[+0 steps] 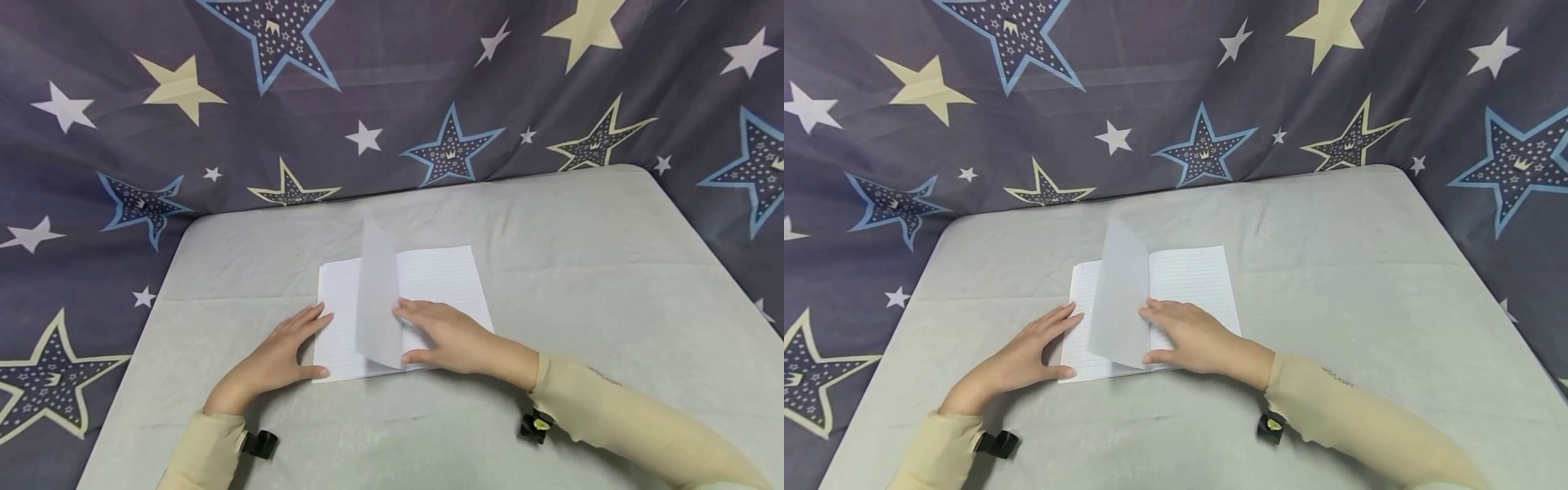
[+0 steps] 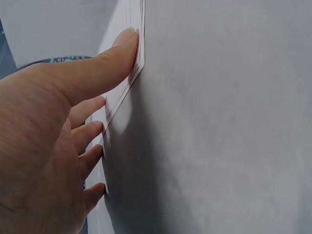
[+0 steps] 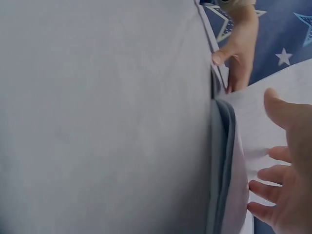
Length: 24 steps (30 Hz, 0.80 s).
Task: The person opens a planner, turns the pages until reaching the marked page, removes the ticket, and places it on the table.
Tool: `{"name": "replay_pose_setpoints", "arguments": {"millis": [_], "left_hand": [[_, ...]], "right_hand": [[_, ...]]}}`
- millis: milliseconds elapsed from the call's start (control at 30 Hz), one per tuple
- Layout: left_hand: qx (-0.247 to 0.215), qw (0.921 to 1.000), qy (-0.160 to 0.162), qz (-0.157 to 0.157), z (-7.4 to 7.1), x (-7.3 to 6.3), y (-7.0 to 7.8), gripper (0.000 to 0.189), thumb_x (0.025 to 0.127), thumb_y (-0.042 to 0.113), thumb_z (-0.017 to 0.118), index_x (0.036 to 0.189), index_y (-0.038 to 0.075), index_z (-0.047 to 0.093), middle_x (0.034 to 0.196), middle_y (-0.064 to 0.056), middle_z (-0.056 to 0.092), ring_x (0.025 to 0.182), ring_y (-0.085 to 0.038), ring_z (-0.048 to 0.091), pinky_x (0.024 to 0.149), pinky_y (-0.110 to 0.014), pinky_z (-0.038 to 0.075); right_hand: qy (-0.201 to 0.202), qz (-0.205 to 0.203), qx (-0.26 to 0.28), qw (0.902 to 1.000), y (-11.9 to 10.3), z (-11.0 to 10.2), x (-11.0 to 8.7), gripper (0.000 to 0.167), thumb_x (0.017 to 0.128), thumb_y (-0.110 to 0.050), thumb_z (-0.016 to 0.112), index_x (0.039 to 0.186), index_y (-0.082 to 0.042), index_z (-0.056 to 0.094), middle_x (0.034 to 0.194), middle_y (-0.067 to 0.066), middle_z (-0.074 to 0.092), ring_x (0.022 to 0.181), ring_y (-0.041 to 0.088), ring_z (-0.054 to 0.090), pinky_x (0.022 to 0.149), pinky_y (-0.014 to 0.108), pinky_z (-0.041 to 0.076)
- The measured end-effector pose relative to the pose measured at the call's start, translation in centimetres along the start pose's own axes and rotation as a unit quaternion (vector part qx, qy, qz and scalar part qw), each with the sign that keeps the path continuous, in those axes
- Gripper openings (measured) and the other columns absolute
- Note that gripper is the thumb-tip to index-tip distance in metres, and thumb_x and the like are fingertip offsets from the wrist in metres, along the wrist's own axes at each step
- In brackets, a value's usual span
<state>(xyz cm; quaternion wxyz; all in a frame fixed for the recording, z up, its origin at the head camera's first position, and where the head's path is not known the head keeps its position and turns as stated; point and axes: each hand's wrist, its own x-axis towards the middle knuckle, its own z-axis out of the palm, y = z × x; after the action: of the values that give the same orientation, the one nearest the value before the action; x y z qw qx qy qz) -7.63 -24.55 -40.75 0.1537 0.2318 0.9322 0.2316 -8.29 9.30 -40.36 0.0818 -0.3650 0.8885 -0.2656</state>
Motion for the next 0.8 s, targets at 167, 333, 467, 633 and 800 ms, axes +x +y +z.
{"name": "replay_pose_setpoints", "arguments": {"millis": [167, 333, 467, 633, 800], "left_hand": [[-0.012, 0.9998, -0.008, -0.010, -0.5, -0.7, -0.4, 0.100, 0.071, 0.037, 0.089, 0.152, 0.006, 0.039, 0.161, -0.015, 0.025, 0.148, -0.040, 0.016, 0.112, -0.065, 0.019], [-0.064, 0.9972, -0.031, -0.024, -1.5, -1.5, -0.6, 0.109, 0.067, 0.040, 0.090, 0.154, 0.004, 0.034, 0.161, -0.019, 0.023, 0.146, -0.045, 0.015, 0.111, -0.068, 0.018], [-0.092, 0.9944, -0.038, -0.035, -2.2, -1.9, -0.5, 0.111, 0.070, 0.040, 0.089, 0.155, 0.004, 0.028, 0.159, -0.024, 0.022, 0.145, -0.049, 0.016, 0.111, -0.068, 0.018], [-0.072, 0.9964, -0.023, -0.038, -2.1, -1.2, 0.2, 0.098, 0.078, 0.043, 0.083, 0.154, 0.007, 0.033, 0.160, -0.019, 0.025, 0.146, -0.044, 0.018, 0.112, -0.065, 0.020], [-0.029, 0.9995, -0.003, -0.010, -1.0, 0.3, 1.1, 0.085, 0.083, 0.039, 0.080, 0.151, 0.007, 0.042, 0.159, -0.014, 0.031, 0.146, -0.040, 0.024, 0.113, -0.061, 0.025]], "right_hand": [[-0.042, -0.001, -0.017, 0.9990, -0.2, 0.8, 0.5, 0.074, 0.089, -0.052, 0.068, 0.147, -0.011, 0.049, 0.158, 0.011, 0.034, 0.144, 0.027, 0.032, 0.115, 0.048, 0.029], [-0.051, -0.018, -0.037, 0.9979, 0.1, 1.0, 0.4, 0.071, 0.089, -0.052, 0.068, 0.145, -0.012, 0.051, 0.159, 0.009, 0.031, 0.146, 0.026, 0.029, 0.115, 0.047, 0.029], [-0.056, -0.033, -0.045, 0.9969, 0.3, 0.8, 0.3, 0.071, 0.089, -0.051, 0.069, 0.146, -0.012, 0.051, 0.160, 0.009, 0.031, 0.147, 0.026, 0.027, 0.115, 0.047, 0.029], [-0.069, -0.036, -0.048, 0.9958, 0.3, 0.8, 0.2, 0.072, 0.090, -0.051, 0.067, 0.148, -0.012, 0.048, 0.161, 0.009, 0.029, 0.148, 0.027, 0.024, 0.116, 0.047, 0.027], [-0.082, -0.039, -0.041, 0.9950, 0.4, 0.7, 0.1, 0.071, 0.091, -0.049, 0.067, 0.148, -0.012, 0.047, 0.161, 0.007, 0.027, 0.149, 0.026, 0.022, 0.117, 0.047, 0.024]]}}
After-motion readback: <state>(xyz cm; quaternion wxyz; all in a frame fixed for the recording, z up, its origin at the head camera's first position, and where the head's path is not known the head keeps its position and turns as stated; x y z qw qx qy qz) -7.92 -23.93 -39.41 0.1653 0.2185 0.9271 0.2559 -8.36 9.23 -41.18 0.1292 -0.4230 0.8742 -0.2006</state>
